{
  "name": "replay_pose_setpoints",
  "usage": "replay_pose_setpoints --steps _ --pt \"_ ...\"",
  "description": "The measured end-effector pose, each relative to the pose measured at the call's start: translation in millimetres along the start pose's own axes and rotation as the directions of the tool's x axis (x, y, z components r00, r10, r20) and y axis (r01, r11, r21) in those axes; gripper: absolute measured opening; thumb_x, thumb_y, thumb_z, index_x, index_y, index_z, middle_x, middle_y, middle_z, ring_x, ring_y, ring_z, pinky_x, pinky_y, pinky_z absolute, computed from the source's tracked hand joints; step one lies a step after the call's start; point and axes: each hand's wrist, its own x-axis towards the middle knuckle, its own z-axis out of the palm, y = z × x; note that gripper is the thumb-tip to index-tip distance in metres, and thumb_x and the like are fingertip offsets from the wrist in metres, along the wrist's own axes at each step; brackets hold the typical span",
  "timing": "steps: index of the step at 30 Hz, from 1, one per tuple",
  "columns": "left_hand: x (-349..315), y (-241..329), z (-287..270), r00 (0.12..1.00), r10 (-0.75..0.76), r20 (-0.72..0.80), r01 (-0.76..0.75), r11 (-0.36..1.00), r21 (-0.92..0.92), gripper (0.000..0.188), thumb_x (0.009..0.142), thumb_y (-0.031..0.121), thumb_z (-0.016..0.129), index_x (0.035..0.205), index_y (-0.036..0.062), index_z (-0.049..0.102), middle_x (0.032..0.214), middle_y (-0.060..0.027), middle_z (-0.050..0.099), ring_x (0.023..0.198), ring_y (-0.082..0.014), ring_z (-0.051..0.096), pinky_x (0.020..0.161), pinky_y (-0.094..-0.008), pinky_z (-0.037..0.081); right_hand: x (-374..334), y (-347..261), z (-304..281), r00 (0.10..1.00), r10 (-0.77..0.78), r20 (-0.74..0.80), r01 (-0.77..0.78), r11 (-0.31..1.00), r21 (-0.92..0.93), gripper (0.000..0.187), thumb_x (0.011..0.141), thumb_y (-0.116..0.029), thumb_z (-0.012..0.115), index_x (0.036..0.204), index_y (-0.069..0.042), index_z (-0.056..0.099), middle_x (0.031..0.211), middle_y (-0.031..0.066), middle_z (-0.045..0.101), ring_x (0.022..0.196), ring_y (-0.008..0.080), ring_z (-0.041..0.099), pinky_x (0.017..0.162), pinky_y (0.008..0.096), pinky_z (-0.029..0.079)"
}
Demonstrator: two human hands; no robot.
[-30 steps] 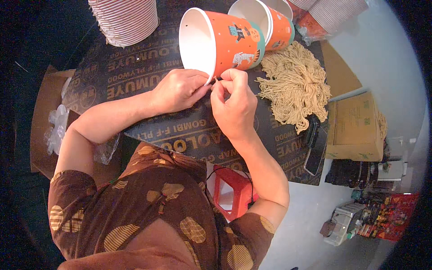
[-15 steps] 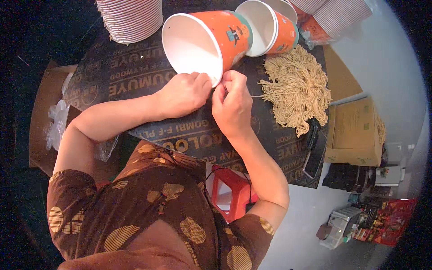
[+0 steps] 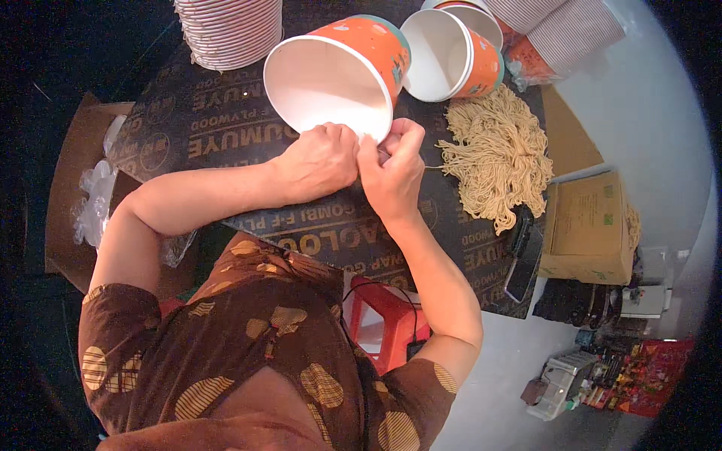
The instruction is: The person is attaching string handles to paper buckets by threading the string through pre-punched holes and securing them.
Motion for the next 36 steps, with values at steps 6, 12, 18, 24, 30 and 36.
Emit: replay_pose_setpoints --steps 6,12,18,24,30,36 --pt "2 -27 -5 0.957 -0.211 0.201 0.277 0.872 -0.403 0.008 0.077 0.009 0.060 0.073 0.0021 0.060 0.077 -0.0161 0.062 0.074 -0.0326 0.063 0.061 -0.0434 0.052 6 27 3 0.997 0.012 -0.073 -0.014 0.999 -0.034 0.030 0.086 -0.002 0.059 0.109 0.007 0.043 0.064 0.0122 0.059 0.057 0.0235 0.059 0.059 0.0364 0.047" --pt "5 -37 -5 0.897 -0.327 0.296 0.441 0.668 -0.599 0.014 0.083 0.013 0.063 0.082 0.0001 0.057 0.081 -0.0187 0.063 0.078 -0.0372 0.063 0.065 -0.0475 0.050 7 25 9 0.998 0.060 -0.035 -0.060 0.998 -0.002 0.032 0.085 -0.001 0.059 0.111 0.008 0.043 0.063 0.0123 0.059 0.060 0.0242 0.061 0.061 0.0375 0.047" --pt "9 -29 6 0.954 -0.283 0.099 0.291 0.792 -0.536 0.015 0.085 0.014 0.062 0.085 0.0003 0.057 0.083 -0.0191 0.063 0.079 -0.0371 0.063 0.067 -0.0470 0.049 6 22 12 0.996 0.086 0.014 -0.086 0.995 0.058 0.031 0.085 -0.002 0.060 0.110 0.006 0.044 0.064 0.0133 0.060 0.061 0.0271 0.063 0.061 0.0384 0.048" --pt "14 -28 6 0.906 -0.255 0.338 0.416 0.688 -0.594 0.009 0.084 0.007 0.058 0.079 -0.0009 0.058 0.080 -0.0204 0.062 0.077 -0.0370 0.062 0.069 -0.0460 0.047 11 29 8 0.993 0.096 0.065 -0.099 0.994 0.047 0.023 0.086 -0.005 0.061 0.101 0.005 0.047 0.067 0.0155 0.062 0.062 0.0256 0.065 0.061 0.0377 0.049" --pt "6 -30 11 0.832 -0.455 0.317 0.488 0.329 -0.809 0.013 0.084 0.006 0.057 0.074 -0.0005 0.057 0.070 -0.0115 0.059 0.064 -0.0216 0.056 0.061 -0.0346 0.044 15 23 3 0.973 0.191 0.132 -0.193 0.981 -0.004 0.015 0.088 -0.009 0.061 0.091 0.006 0.060 0.070 0.0172 0.065 0.060 0.0270 0.065 0.060 0.0360 0.048" --pt "8 -27 24 0.723 -0.375 0.580 0.536 -0.225 -0.814 0.018 0.088 0.010 0.058 0.072 0.0019 0.056 0.063 -0.0013 0.053 0.055 -0.0078 0.046 0.049 -0.0240 0.034 15 45 5 0.978 0.160 0.133 -0.155 0.987 -0.049 0.017 0.086 -0.011 0.061 0.096 0.002 0.067 0.080 0.0226 0.065 0.072 0.0362 0.064 0.068 0.0422 0.048"
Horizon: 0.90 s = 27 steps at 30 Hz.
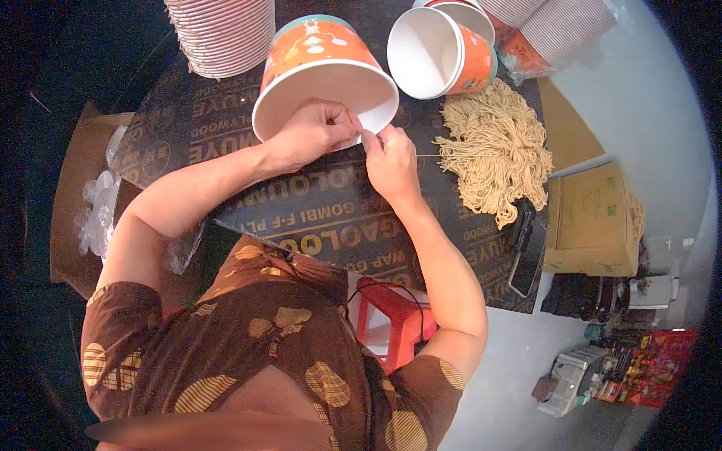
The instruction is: The person is attaching string handles to paper buckets by threading the string through pre-punched holes and securing them.
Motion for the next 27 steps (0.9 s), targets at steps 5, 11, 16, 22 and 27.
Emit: replay_pose_setpoints --steps 5,11,16,22,27 --pt "-7 16 4 0.998 -0.065 -0.012 0.062 0.989 -0.137 0.021 0.091 0.012 0.056 0.073 0.0015 0.056 0.062 -0.0011 0.052 0.052 -0.0072 0.046 0.045 -0.0221 0.033 1 4 -2 0.996 -0.021 0.092 0.016 0.998 0.054 0.017 0.086 -0.012 0.061 0.096 -0.001 0.068 0.083 0.0244 0.064 0.078 0.0401 0.061 0.071 0.0467 0.048" --pt "-2 10 1 0.995 -0.090 -0.032 0.092 0.994 0.061 0.024 0.093 0.015 0.054 0.075 -0.0004 0.056 0.063 -0.0028 0.053 0.052 -0.0090 0.051 0.043 -0.0233 0.042 -8 -19 -17 0.976 -0.164 0.140 0.200 0.930 -0.307 0.018 0.086 -0.019 0.065 0.084 -0.001 0.068 0.077 0.0195 0.065 0.078 0.0374 0.061 0.074 0.0460 0.045" --pt "-3 17 -2 0.984 -0.177 0.022 0.175 0.981 0.084 0.021 0.092 0.012 0.054 0.076 -0.0017 0.057 0.065 -0.0042 0.055 0.055 -0.0100 0.055 0.045 -0.0241 0.047 -27 -51 -34 0.903 -0.176 0.392 0.337 0.855 -0.394 0.014 0.084 -0.015 0.065 0.082 -0.002 0.062 0.078 0.0163 0.065 0.078 0.0357 0.063 0.072 0.0456 0.046" --pt "-1 11 -4 0.981 -0.121 0.151 0.126 0.992 -0.022 0.013 0.089 0.005 0.058 0.078 -0.0024 0.059 0.070 -0.0045 0.058 0.058 -0.0108 0.057 0.052 -0.0248 0.052 -23 -42 -31 0.978 -0.191 0.080 0.197 0.978 -0.074 0.007 0.088 -0.006 0.062 0.086 0.001 0.062 0.067 0.0147 0.062 0.058 0.0297 0.064 0.055 0.0347 0.048" --pt "-5 14 -4 0.978 -0.038 0.205 0.023 0.997 0.074 0.013 0.088 0.006 0.061 0.079 -0.0026 0.059 0.073 -0.0040 0.059 0.059 -0.0100 0.057 0.052 -0.0248 0.050 -21 -40 -29 1.000 0.011 0.018 -0.012 0.998 0.058 0.010 0.089 -0.006 0.061 0.083 0.003 0.062 0.055 0.0071 0.055 0.051 0.0068 0.054 0.048 0.0281 0.043"
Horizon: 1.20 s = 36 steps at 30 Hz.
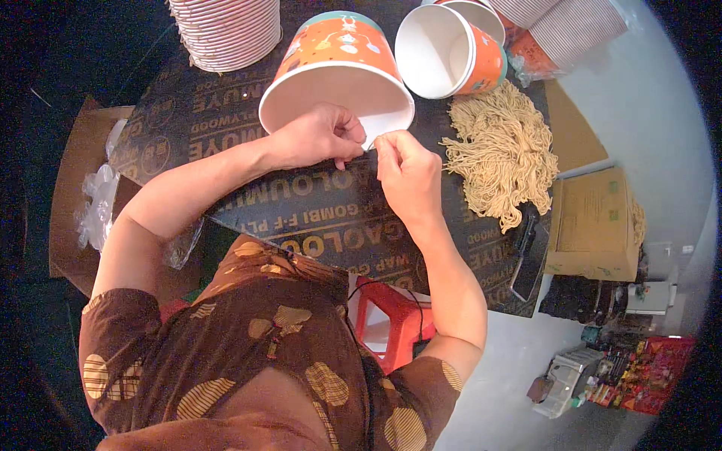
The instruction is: The person is attaching string handles to paper buckets by threading the string through pre-punched holes and securing them.
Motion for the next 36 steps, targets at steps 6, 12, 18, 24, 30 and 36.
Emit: replay_pose_setpoints --steps 6,12,18,24,30,36 --pt "-1 3 4 0.997 -0.041 -0.070 0.045 0.997 0.068 0.010 0.087 0.004 0.059 0.081 -0.0032 0.059 0.071 -0.0044 0.059 0.055 -0.0106 0.057 0.048 -0.0243 0.047 -8 -13 4 0.981 -0.174 0.084 0.177 0.984 -0.025 0.008 0.088 -0.006 0.062 0.082 -0.001 0.063 0.062 0.0125 0.060 0.051 0.0213 0.060 0.051 0.0330 0.047" --pt "3 -3 -1 0.999 -0.023 -0.049 0.020 0.998 -0.054 0.004 0.082 -0.003 0.054 0.080 -0.0035 0.057 0.068 -0.0058 0.057 0.054 -0.0118 0.058 0.047 -0.0243 0.046 -7 -29 -10 0.552 -0.744 0.376 0.724 0.652 0.225 0.012 0.074 -0.012 0.071 0.071 -0.004 0.061 0.075 0.0060 0.066 0.067 0.0258 0.063 0.064 0.0365 0.050" --pt "3 -4 -5 1.000 -0.004 0.011 0.005 0.994 -0.112 0.004 0.079 -0.006 0.053 0.079 -0.0032 0.056 0.069 -0.0063 0.057 0.056 -0.0130 0.059 0.048 -0.0248 0.047 -8 -3 6 0.979 -0.191 0.068 0.195 0.979 -0.065 0.011 0.093 -0.005 0.053 0.101 0.000 0.059 0.064 0.0122 0.065 0.061 0.0258 0.069 0.054 0.0359 0.052" --pt "1 -7 -4 0.999 0.042 0.026 -0.037 0.987 -0.153 0.003 0.082 -0.005 0.054 0.082 -0.0029 0.056 0.070 -0.0067 0.059 0.058 -0.0138 0.060 0.051 -0.0251 0.049 -1 12 19 0.987 -0.147 0.062 0.154 0.981 -0.121 0.012 0.090 -0.004 0.056 0.102 -0.001 0.059 0.062 0.0134 0.065 0.061 0.0281 0.068 0.055 0.0378 0.052" --pt "-1 -2 -4 0.999 0.049 0.022 -0.045 0.989 -0.143 0.002 0.084 -0.004 0.055 0.084 -0.0029 0.056 0.071 -0.0082 0.060 0.059 -0.0145 0.061 0.053 -0.0254 0.050 4 10 18 0.983 -0.165 0.087 0.175 0.976 -0.126 0.009 0.088 -0.003 0.058 0.096 -0.002 0.058 0.062 0.0131 0.065 0.060 0.0296 0.068 0.055 0.0395 0.052" --pt "4 -2 -7 0.998 0.038 0.056 -0.027 0.982 -0.186 0.003 0.087 -0.001 0.057 0.084 -0.0033 0.057 0.073 -0.0087 0.061 0.060 -0.0139 0.061 0.054 -0.0258 0.052 9 22 22 0.975 -0.215 0.057 0.222 0.958 -0.181 0.006 0.088 -0.003 0.058 0.093 -0.003 0.058 0.062 0.0139 0.064 0.060 0.0309 0.068 0.054 0.0405 0.052"
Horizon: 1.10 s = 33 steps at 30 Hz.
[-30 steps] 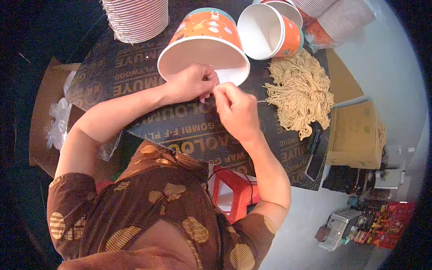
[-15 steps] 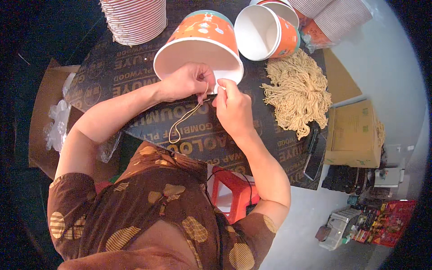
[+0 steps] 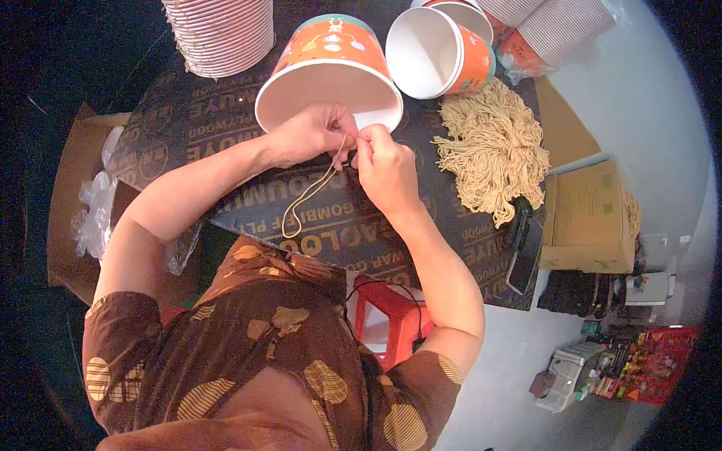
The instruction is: The person is attaching string handles to paper buckets by threading the string through pre-punched holes and securing them.
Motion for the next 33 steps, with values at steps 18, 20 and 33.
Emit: replay_pose_setpoints --steps 18,20,33 --pt "5 -8 0 0.999 0.039 0.001 -0.039 0.999 0.007 0.008 0.089 0.002 0.054 0.083 -0.0036 0.055 0.068 -0.0080 0.059 0.055 -0.0142 0.059 0.048 -0.0270 0.050 2 2 5 0.997 0.015 -0.072 -0.011 0.999 0.049 0.005 0.086 0.000 0.058 0.083 0.000 0.055 0.057 0.0130 0.061 0.054 0.0293 0.066 0.049 0.0385 0.049" --pt "2 -2 0 0.999 0.038 -0.011 -0.037 0.998 0.049 0.007 0.087 -0.001 0.052 0.082 -0.0046 0.054 0.064 -0.0087 0.058 0.051 -0.0149 0.058 0.045 -0.0281 0.049 1 1 5 0.996 0.055 -0.064 -0.047 0.992 0.114 0.006 0.086 0.002 0.058 0.082 0.001 0.053 0.057 0.0135 0.061 0.052 0.0281 0.065 0.048 0.0376 0.048" --pt "5 3 -7 0.998 -0.045 0.045 0.045 0.999 -0.015 0.013 0.089 0.003 0.055 0.078 -0.0032 0.057 0.064 -0.0077 0.057 0.050 -0.0122 0.054 0.045 -0.0238 0.044 -3 -1 -1 0.991 0.114 0.071 -0.131 0.938 0.321 0.004 0.086 0.001 0.057 0.084 0.000 0.054 0.059 0.0114 0.062 0.052 0.0188 0.064 0.048 0.0320 0.048"
